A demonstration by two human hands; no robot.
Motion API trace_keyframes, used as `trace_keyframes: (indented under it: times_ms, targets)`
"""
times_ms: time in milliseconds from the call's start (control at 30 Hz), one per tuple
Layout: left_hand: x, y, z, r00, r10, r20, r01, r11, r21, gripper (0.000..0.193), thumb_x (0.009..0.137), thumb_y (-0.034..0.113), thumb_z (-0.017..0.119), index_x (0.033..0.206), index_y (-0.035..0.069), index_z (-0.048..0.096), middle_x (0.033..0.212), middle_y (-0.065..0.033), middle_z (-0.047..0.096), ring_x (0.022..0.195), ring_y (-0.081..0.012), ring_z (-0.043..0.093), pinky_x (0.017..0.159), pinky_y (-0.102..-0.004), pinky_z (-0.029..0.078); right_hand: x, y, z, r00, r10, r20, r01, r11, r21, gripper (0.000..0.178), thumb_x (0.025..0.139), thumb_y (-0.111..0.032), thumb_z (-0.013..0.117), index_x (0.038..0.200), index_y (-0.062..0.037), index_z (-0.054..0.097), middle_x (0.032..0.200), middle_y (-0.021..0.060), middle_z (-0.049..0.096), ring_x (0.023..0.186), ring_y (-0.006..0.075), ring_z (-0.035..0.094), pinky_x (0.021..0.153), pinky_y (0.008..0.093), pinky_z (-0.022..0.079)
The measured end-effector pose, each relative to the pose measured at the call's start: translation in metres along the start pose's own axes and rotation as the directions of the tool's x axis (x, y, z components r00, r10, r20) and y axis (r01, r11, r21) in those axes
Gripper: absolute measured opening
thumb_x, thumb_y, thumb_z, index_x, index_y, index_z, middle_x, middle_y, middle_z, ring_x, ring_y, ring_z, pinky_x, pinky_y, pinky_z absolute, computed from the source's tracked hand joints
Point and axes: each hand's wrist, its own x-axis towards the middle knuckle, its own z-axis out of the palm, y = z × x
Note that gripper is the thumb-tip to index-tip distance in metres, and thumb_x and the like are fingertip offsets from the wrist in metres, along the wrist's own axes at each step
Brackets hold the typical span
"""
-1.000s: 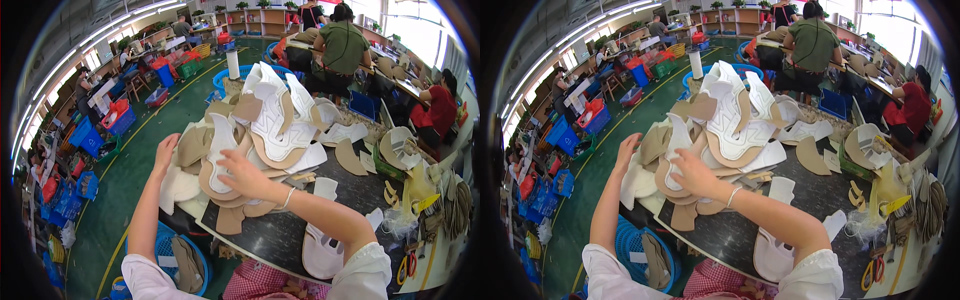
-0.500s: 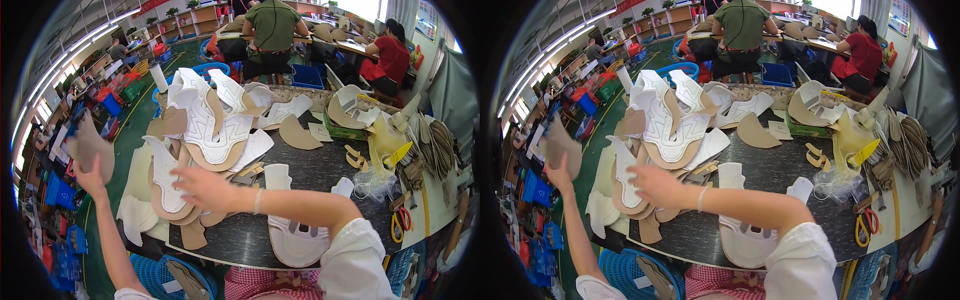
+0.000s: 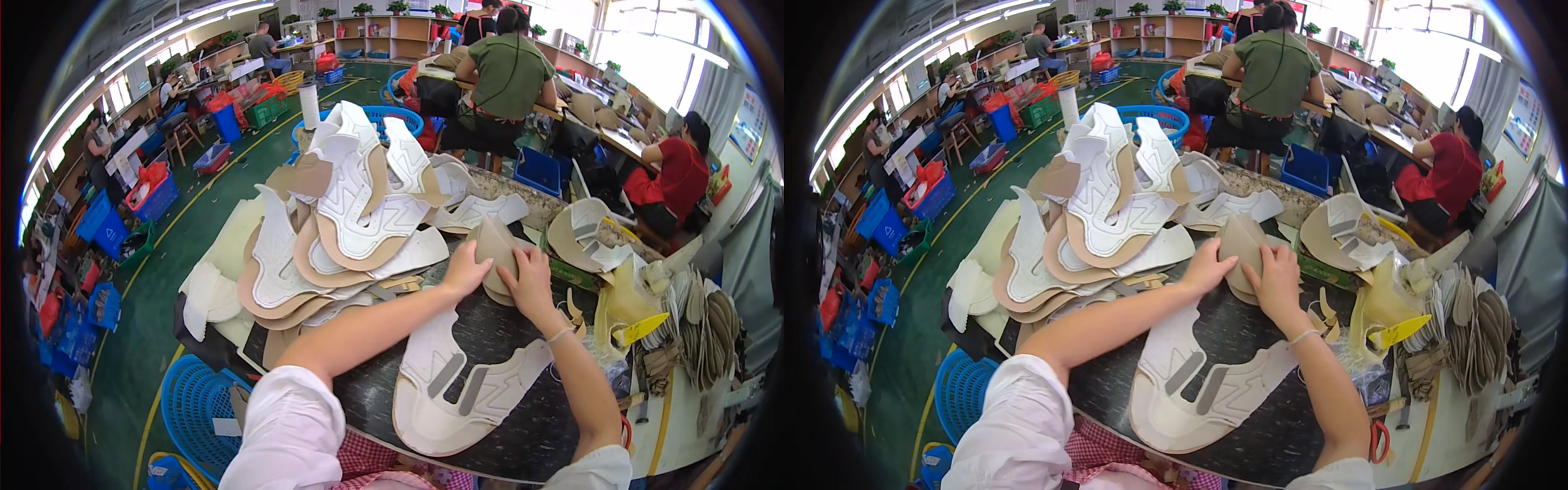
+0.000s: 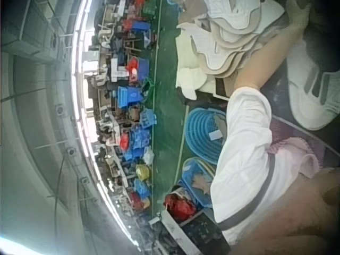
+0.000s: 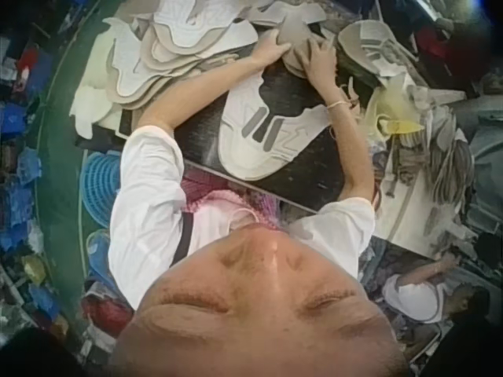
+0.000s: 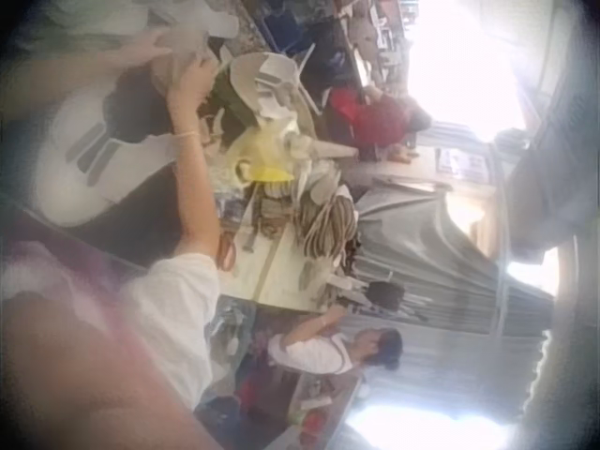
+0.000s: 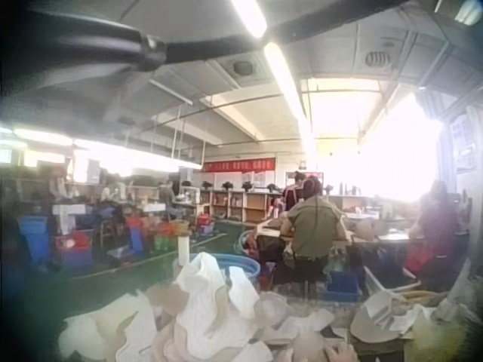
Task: The person attaches reinforcement patches and toe lining inserts onto shoe upper components by hand.
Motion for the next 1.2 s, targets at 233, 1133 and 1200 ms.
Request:
trace_keyframes:
  times_ms: [233, 1133, 1200]
  targets:
    - [-0.03, 0.04, -0.051, 0.941, 0.322, 0.107, -0.339, 0.908, 0.247, 0.067, 0.075, 0.006, 0.067, 0.137, 0.002, 0.041, 0.129, -0.0149, 0.045, 0.115, -0.0241, 0.05, 0.098, -0.0349, 0.041, 0.005, 0.012, -0.001, 0.997, -0.072, -0.041, 0.082, 0.936, 0.343, 0.038, 0.064, -0.013, 0.079, 0.095, -0.002, 0.059, 0.088, 0.0113, 0.054, 0.083, 0.0282, 0.056, 0.075, 0.036, 0.046]
    - [-0.227, 0.107, -0.102, 0.886, -0.083, 0.456, -0.038, 0.967, 0.251, 0.051, 0.081, 0.005, 0.07, 0.129, 0.007, 0.052, 0.089, -0.0112, 0.067, 0.08, -0.0181, 0.068, 0.069, -0.0291, 0.053, -0.169, -0.096, -0.107, 0.873, -0.041, 0.486, -0.291, 0.756, 0.586, 0.013, 0.08, -0.004, 0.067, 0.09, -0.0052, 0.059, 0.08, 0.0089, 0.064, 0.063, 0.0241, 0.065, 0.052, 0.0319, 0.05]
    - [-0.228, 0.109, -0.102, 0.87, -0.115, 0.479, -0.049, 0.947, 0.316, 0.051, 0.082, 0.005, 0.07, 0.129, 0.006, 0.051, 0.091, -0.0123, 0.067, 0.08, -0.0205, 0.069, 0.067, -0.0296, 0.053, -0.169, -0.097, -0.107, 0.864, -0.038, 0.502, -0.297, 0.766, 0.57, 0.013, 0.08, -0.003, 0.067, 0.089, -0.0053, 0.059, 0.08, 0.0085, 0.064, 0.063, 0.0237, 0.065, 0.052, 0.0317, 0.05]
